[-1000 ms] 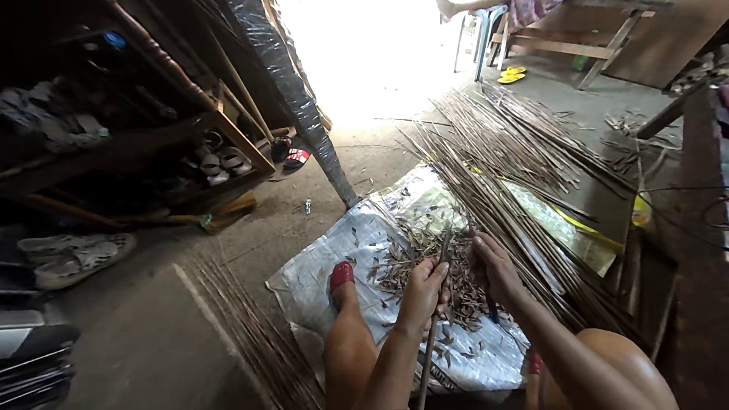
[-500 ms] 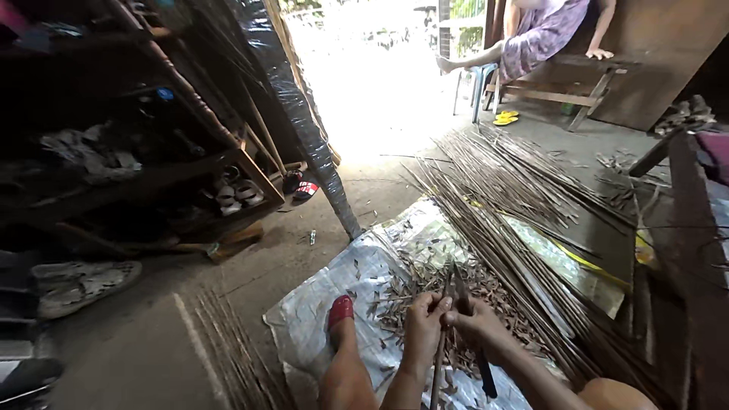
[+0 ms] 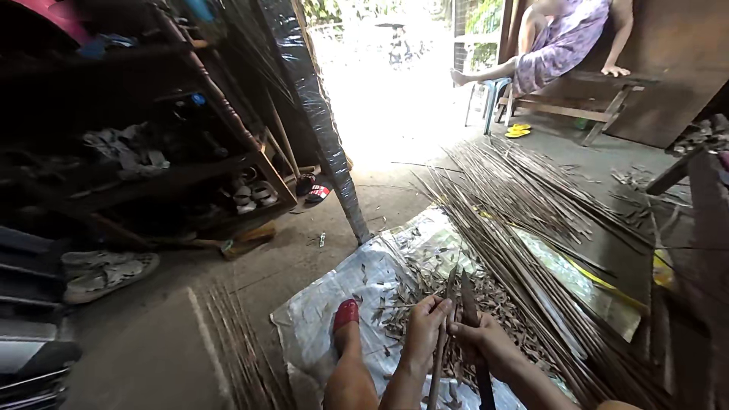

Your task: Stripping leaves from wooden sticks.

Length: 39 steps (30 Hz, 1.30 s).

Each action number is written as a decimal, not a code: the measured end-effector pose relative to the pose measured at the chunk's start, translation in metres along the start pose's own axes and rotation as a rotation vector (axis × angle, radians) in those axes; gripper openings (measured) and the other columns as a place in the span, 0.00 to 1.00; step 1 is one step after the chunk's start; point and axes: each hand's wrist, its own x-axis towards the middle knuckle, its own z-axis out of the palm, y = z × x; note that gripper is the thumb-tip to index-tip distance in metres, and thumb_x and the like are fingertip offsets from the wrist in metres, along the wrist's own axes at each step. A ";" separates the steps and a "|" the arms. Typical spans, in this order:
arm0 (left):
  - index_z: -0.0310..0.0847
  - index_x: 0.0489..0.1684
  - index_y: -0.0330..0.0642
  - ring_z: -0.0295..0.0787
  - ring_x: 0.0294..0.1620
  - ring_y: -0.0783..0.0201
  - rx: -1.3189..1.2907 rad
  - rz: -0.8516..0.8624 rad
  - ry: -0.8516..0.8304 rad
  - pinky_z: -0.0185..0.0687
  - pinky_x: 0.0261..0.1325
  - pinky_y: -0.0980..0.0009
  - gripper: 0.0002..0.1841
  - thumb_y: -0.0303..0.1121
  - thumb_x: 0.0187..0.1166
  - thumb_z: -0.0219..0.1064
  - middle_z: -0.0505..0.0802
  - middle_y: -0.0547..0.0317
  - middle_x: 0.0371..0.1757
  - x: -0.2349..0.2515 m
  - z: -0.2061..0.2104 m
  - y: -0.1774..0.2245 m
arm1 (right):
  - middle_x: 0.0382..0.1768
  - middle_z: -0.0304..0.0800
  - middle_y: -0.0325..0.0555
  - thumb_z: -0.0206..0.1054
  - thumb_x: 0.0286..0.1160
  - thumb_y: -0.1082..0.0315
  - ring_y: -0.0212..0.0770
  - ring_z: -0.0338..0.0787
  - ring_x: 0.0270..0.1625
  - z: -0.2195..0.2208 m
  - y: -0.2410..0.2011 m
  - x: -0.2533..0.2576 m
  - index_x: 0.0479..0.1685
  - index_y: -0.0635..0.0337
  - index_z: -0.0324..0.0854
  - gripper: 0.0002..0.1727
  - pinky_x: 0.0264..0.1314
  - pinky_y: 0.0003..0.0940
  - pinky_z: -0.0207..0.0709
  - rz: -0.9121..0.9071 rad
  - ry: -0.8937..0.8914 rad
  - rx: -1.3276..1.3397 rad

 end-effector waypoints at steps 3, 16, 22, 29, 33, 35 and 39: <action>0.84 0.43 0.37 0.76 0.25 0.75 0.206 0.064 -0.018 0.73 0.32 0.77 0.09 0.33 0.86 0.63 0.83 0.64 0.28 -0.002 0.002 0.000 | 0.12 0.76 0.33 0.65 0.75 0.75 0.22 0.69 0.11 -0.002 -0.003 -0.001 0.31 0.59 0.79 0.05 0.13 0.17 0.63 -0.013 0.036 -0.040; 0.85 0.46 0.35 0.84 0.38 0.63 0.691 -0.017 -0.140 0.80 0.48 0.64 0.15 0.38 0.76 0.76 0.89 0.54 0.39 -0.005 -0.007 0.017 | 0.16 0.80 0.37 0.70 0.73 0.79 0.23 0.68 0.11 -0.010 -0.021 -0.001 0.41 0.66 0.82 0.04 0.13 0.18 0.62 -0.027 0.267 -0.152; 0.91 0.49 0.36 0.94 0.47 0.49 1.065 0.152 -0.011 0.85 0.54 0.51 0.14 0.37 0.81 0.67 0.95 0.46 0.45 -0.020 0.008 0.016 | 0.18 0.82 0.38 0.71 0.72 0.81 0.24 0.69 0.11 -0.009 -0.020 0.003 0.42 0.66 0.83 0.05 0.13 0.18 0.63 -0.008 0.282 -0.211; 0.92 0.46 0.37 0.95 0.33 0.50 1.171 0.645 0.196 0.90 0.31 0.56 0.15 0.32 0.62 0.81 0.94 0.44 0.47 -0.028 0.026 -0.011 | 0.14 0.77 0.36 0.69 0.73 0.80 0.24 0.67 0.10 -0.014 -0.023 0.007 0.37 0.66 0.79 0.03 0.12 0.19 0.62 -0.060 0.439 -0.181; 0.93 0.38 0.37 0.94 0.32 0.53 1.328 0.689 0.224 0.89 0.29 0.60 0.15 0.33 0.55 0.83 0.94 0.49 0.39 -0.033 0.035 -0.020 | 0.15 0.76 0.38 0.67 0.74 0.80 0.25 0.64 0.09 -0.021 -0.021 0.010 0.36 0.65 0.77 0.04 0.11 0.19 0.60 -0.080 0.477 -0.144; 0.93 0.41 0.37 0.95 0.35 0.52 1.361 0.628 0.185 0.89 0.31 0.59 0.14 0.33 0.59 0.81 0.94 0.49 0.39 -0.036 0.037 -0.019 | 0.15 0.74 0.37 0.67 0.75 0.79 0.25 0.64 0.10 -0.022 -0.021 0.010 0.36 0.65 0.76 0.05 0.12 0.19 0.60 -0.069 0.486 -0.156; 0.94 0.37 0.36 0.95 0.32 0.52 1.322 0.599 0.182 0.89 0.30 0.59 0.09 0.29 0.63 0.76 0.94 0.48 0.34 -0.037 0.033 -0.017 | 0.15 0.74 0.37 0.70 0.73 0.79 0.25 0.63 0.10 -0.019 -0.021 0.011 0.36 0.65 0.77 0.05 0.12 0.19 0.59 -0.061 0.505 -0.194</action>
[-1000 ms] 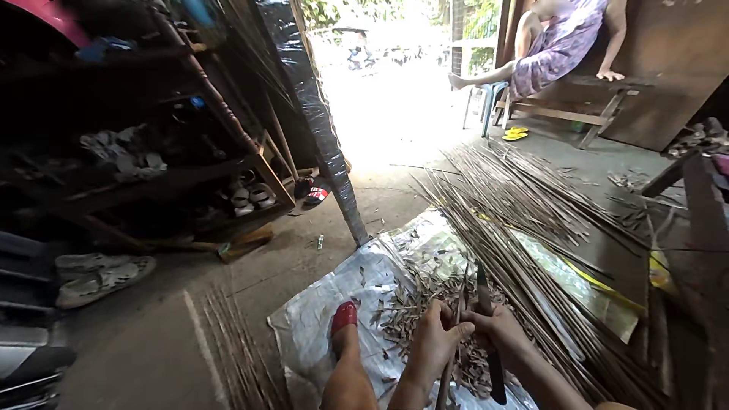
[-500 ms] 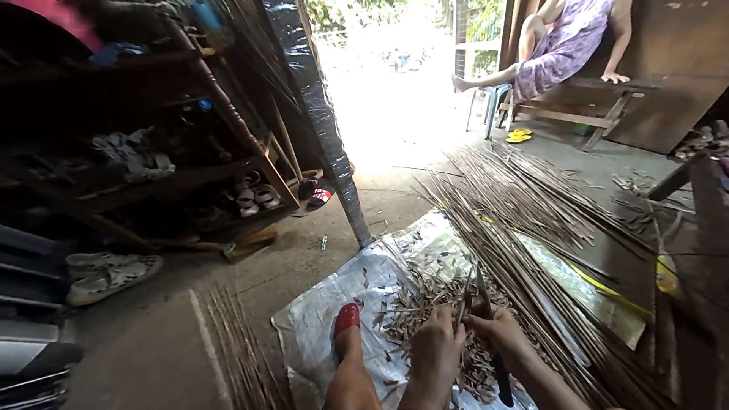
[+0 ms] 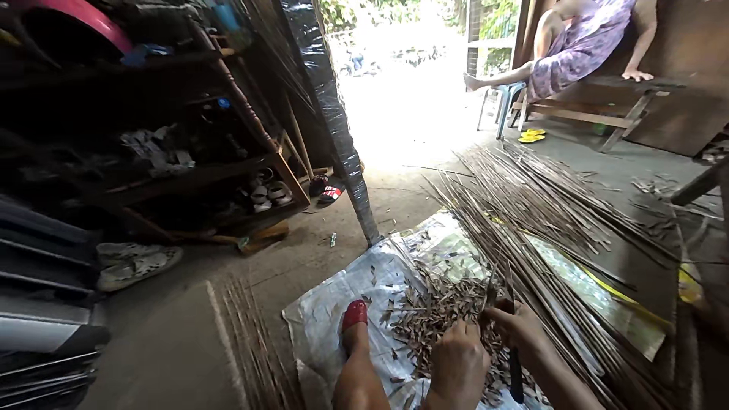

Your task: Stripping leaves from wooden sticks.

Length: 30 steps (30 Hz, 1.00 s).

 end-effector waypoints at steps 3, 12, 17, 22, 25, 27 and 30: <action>0.93 0.47 0.34 0.96 0.38 0.49 -0.013 -0.098 -0.165 0.90 0.38 0.56 0.11 0.26 0.72 0.69 0.95 0.44 0.40 0.004 -0.006 0.001 | 0.15 0.75 0.37 0.71 0.72 0.80 0.25 0.64 0.10 0.001 0.001 0.000 0.35 0.65 0.78 0.05 0.12 0.20 0.60 -0.012 -0.007 -0.018; 0.81 0.62 0.25 0.94 0.45 0.38 -0.362 -0.287 -0.230 0.87 0.52 0.46 0.17 0.32 0.92 0.54 0.93 0.33 0.45 0.018 0.002 -0.002 | 0.20 0.81 0.37 0.67 0.76 0.79 0.24 0.71 0.13 -0.002 -0.005 -0.012 0.47 0.68 0.81 0.05 0.15 0.18 0.65 -0.028 -0.106 0.017; 0.74 0.61 0.31 0.83 0.19 0.67 -0.976 -0.538 -0.397 0.85 0.26 0.71 0.17 0.36 0.96 0.46 0.84 0.55 0.31 0.026 -0.004 -0.010 | 0.21 0.83 0.37 0.65 0.79 0.79 0.22 0.70 0.12 -0.011 -0.012 -0.010 0.48 0.68 0.81 0.05 0.13 0.17 0.64 -0.006 -0.205 0.081; 0.76 0.56 0.32 0.77 0.13 0.73 -1.157 -0.592 -0.371 0.78 0.17 0.77 0.12 0.33 0.89 0.62 0.82 0.61 0.24 0.029 -0.005 -0.015 | 0.17 0.77 0.35 0.61 0.83 0.76 0.23 0.69 0.12 -0.006 -0.011 -0.009 0.44 0.64 0.78 0.02 0.13 0.17 0.62 0.037 -0.224 0.126; 0.76 0.54 0.32 0.75 0.12 0.73 -1.150 -0.607 -0.331 0.76 0.16 0.78 0.11 0.32 0.87 0.63 0.81 0.61 0.22 0.030 -0.005 -0.018 | 0.22 0.77 0.34 0.56 0.90 0.69 0.22 0.67 0.14 -0.001 -0.005 -0.010 0.54 0.64 0.78 0.09 0.15 0.17 0.62 -0.006 -0.271 0.125; 0.77 0.54 0.31 0.75 0.12 0.73 -1.131 -0.619 -0.303 0.76 0.15 0.78 0.10 0.30 0.87 0.63 0.83 0.59 0.25 0.031 -0.008 -0.020 | 0.23 0.75 0.31 0.45 0.95 0.61 0.21 0.67 0.14 0.003 0.002 -0.012 0.57 0.61 0.73 0.15 0.15 0.16 0.62 -0.082 -0.319 0.122; 0.78 0.55 0.31 0.76 0.12 0.73 -1.081 -0.633 -0.287 0.76 0.16 0.77 0.10 0.30 0.87 0.64 0.84 0.57 0.29 0.033 -0.010 -0.022 | 0.30 0.77 0.31 0.33 0.91 0.52 0.22 0.69 0.18 0.006 0.009 -0.016 0.72 0.63 0.64 0.28 0.18 0.17 0.63 -0.180 -0.363 0.055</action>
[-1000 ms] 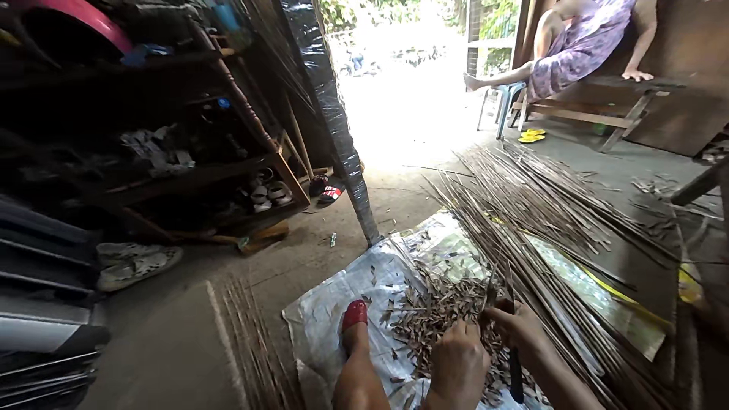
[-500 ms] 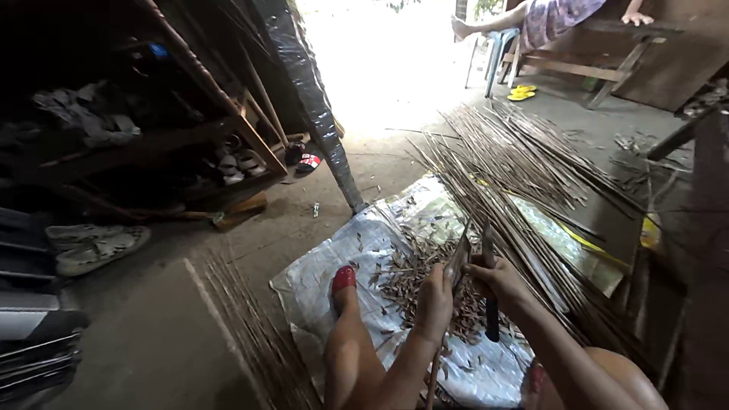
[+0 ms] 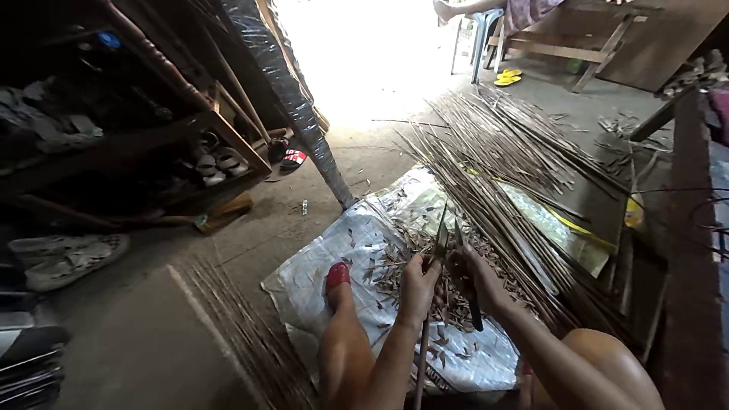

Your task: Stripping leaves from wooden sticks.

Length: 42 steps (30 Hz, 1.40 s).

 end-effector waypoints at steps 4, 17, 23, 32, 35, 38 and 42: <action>0.78 0.54 0.32 0.77 0.13 0.72 0.023 0.006 -0.008 0.77 0.16 0.77 0.09 0.30 0.86 0.64 0.85 0.57 0.28 0.000 -0.001 -0.001 | 0.31 0.78 0.32 0.37 0.92 0.54 0.21 0.70 0.19 0.005 0.001 -0.002 0.76 0.60 0.62 0.25 0.18 0.16 0.64 -0.040 0.009 0.017; 0.75 0.50 0.34 0.73 0.10 0.75 -0.257 -0.078 -0.114 0.72 0.12 0.82 0.07 0.29 0.89 0.59 0.79 0.63 0.18 -0.011 0.000 0.009 | 0.27 0.73 0.27 0.46 0.91 0.62 0.18 0.68 0.23 -0.008 0.012 0.008 0.71 0.70 0.72 0.23 0.27 0.16 0.66 -0.341 0.061 -0.223; 0.74 0.49 0.36 0.71 0.10 0.76 -0.328 -0.140 -0.178 0.69 0.11 0.83 0.06 0.30 0.91 0.56 0.78 0.63 0.19 -0.015 -0.008 0.012 | 0.57 0.90 0.52 0.51 0.90 0.55 0.28 0.87 0.50 -0.021 0.025 0.018 0.74 0.73 0.75 0.30 0.57 0.27 0.80 -0.593 0.102 -0.547; 0.74 0.47 0.37 0.71 0.09 0.76 -0.364 -0.163 -0.207 0.69 0.10 0.83 0.06 0.30 0.91 0.55 0.78 0.64 0.18 -0.017 -0.009 0.012 | 0.26 0.72 0.31 0.42 0.93 0.62 0.21 0.67 0.20 -0.026 0.011 0.023 0.82 0.69 0.64 0.26 0.22 0.19 0.65 -0.330 0.309 -0.208; 0.74 0.48 0.34 0.72 0.10 0.75 -0.303 -0.100 -0.114 0.72 0.12 0.81 0.06 0.29 0.90 0.58 0.79 0.62 0.19 -0.010 -0.006 0.008 | 0.22 0.72 0.28 0.36 0.95 0.58 0.22 0.68 0.14 -0.011 -0.001 0.008 0.81 0.61 0.62 0.26 0.15 0.18 0.65 -0.063 0.151 0.061; 0.75 0.52 0.32 0.75 0.12 0.73 -0.185 -0.027 -0.039 0.74 0.14 0.79 0.08 0.29 0.88 0.61 0.81 0.60 0.23 -0.004 -0.003 0.005 | 0.19 0.72 0.31 0.35 0.95 0.54 0.23 0.65 0.12 0.005 -0.004 -0.003 0.52 0.57 0.72 0.22 0.13 0.17 0.61 0.082 -0.003 0.201; 0.77 0.54 0.31 0.77 0.13 0.73 -0.025 0.015 0.000 0.77 0.16 0.78 0.08 0.27 0.87 0.62 0.85 0.57 0.30 -0.002 -0.002 0.006 | 0.18 0.70 0.31 0.36 0.95 0.53 0.22 0.64 0.12 0.009 -0.006 -0.004 0.42 0.54 0.70 0.21 0.13 0.16 0.60 0.098 -0.065 0.226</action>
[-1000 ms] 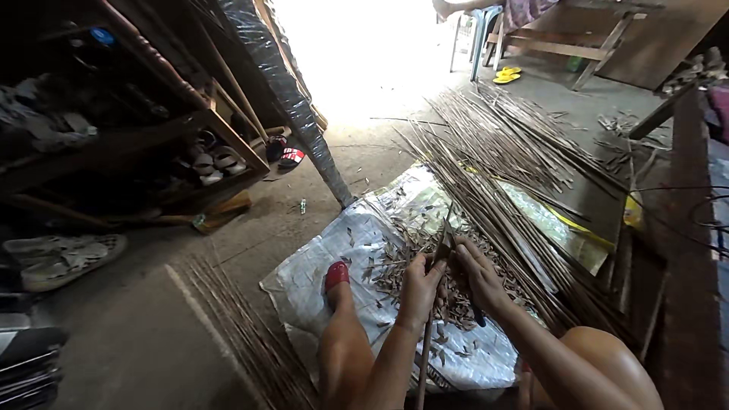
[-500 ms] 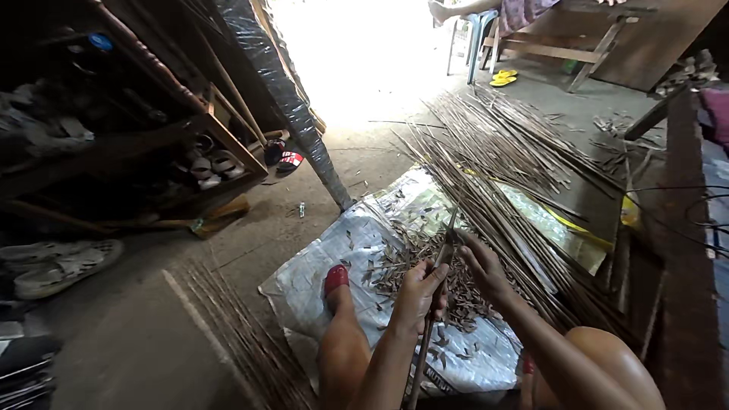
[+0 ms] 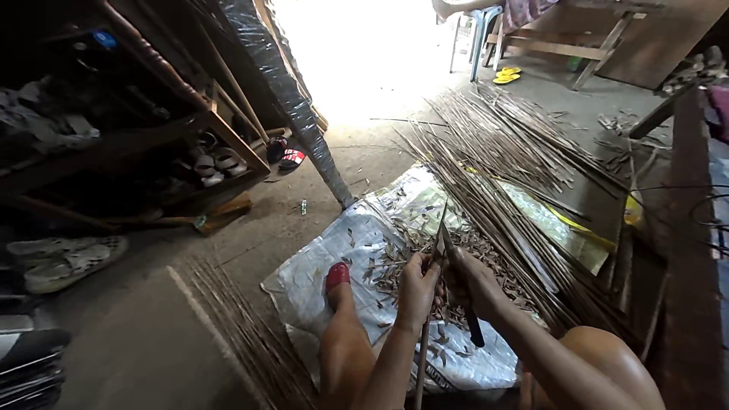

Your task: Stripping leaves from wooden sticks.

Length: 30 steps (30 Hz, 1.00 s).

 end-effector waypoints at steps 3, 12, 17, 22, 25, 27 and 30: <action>0.77 0.56 0.32 0.78 0.14 0.72 0.064 -0.001 0.001 0.78 0.17 0.77 0.09 0.27 0.86 0.63 0.85 0.56 0.32 -0.002 0.001 0.000 | 0.19 0.70 0.30 0.38 0.95 0.55 0.22 0.65 0.13 0.000 0.002 -0.001 0.52 0.54 0.69 0.17 0.13 0.16 0.61 -0.025 0.018 -0.014; 0.77 0.56 0.33 0.79 0.15 0.70 0.071 0.043 -0.003 0.78 0.19 0.75 0.09 0.27 0.86 0.62 0.86 0.56 0.30 -0.001 0.000 -0.006 | 0.19 0.71 0.29 0.41 0.93 0.55 0.22 0.65 0.12 -0.003 0.009 0.001 0.59 0.52 0.72 0.17 0.13 0.17 0.61 -0.049 0.018 0.014; 0.75 0.57 0.31 0.76 0.13 0.71 -0.079 0.021 -0.039 0.76 0.16 0.77 0.09 0.27 0.87 0.62 0.83 0.58 0.25 -0.003 -0.003 -0.005 | 0.20 0.73 0.27 0.44 0.91 0.58 0.21 0.66 0.14 -0.008 0.015 0.004 0.69 0.57 0.74 0.21 0.14 0.18 0.63 -0.204 0.024 -0.181; 0.74 0.54 0.33 0.76 0.11 0.73 -0.241 -0.039 -0.066 0.74 0.14 0.79 0.07 0.27 0.88 0.60 0.82 0.60 0.20 -0.007 -0.004 0.001 | 0.24 0.74 0.27 0.47 0.90 0.59 0.19 0.69 0.19 -0.015 0.018 0.006 0.74 0.64 0.74 0.24 0.21 0.17 0.67 -0.362 0.030 -0.428; 0.75 0.51 0.34 0.75 0.11 0.74 -0.300 -0.071 -0.094 0.74 0.14 0.80 0.06 0.29 0.88 0.60 0.81 0.61 0.19 -0.010 -0.005 0.002 | 0.30 0.79 0.33 0.50 0.89 0.59 0.18 0.71 0.26 -0.023 0.022 0.010 0.74 0.71 0.75 0.26 0.31 0.18 0.70 -0.489 0.057 -0.595; 0.75 0.51 0.35 0.75 0.11 0.74 -0.313 -0.099 -0.107 0.73 0.13 0.81 0.06 0.29 0.88 0.60 0.81 0.61 0.19 -0.010 -0.006 0.004 | 0.41 0.90 0.43 0.52 0.88 0.57 0.23 0.81 0.35 -0.028 0.024 0.013 0.72 0.70 0.78 0.27 0.42 0.23 0.78 -0.609 0.087 -0.736; 0.75 0.51 0.36 0.74 0.11 0.74 -0.321 -0.132 -0.141 0.72 0.12 0.81 0.06 0.30 0.89 0.59 0.80 0.62 0.20 -0.011 -0.009 0.006 | 0.47 0.93 0.53 0.50 0.90 0.52 0.39 0.91 0.41 -0.033 0.026 0.017 0.75 0.66 0.78 0.30 0.49 0.41 0.85 -0.747 0.147 -0.927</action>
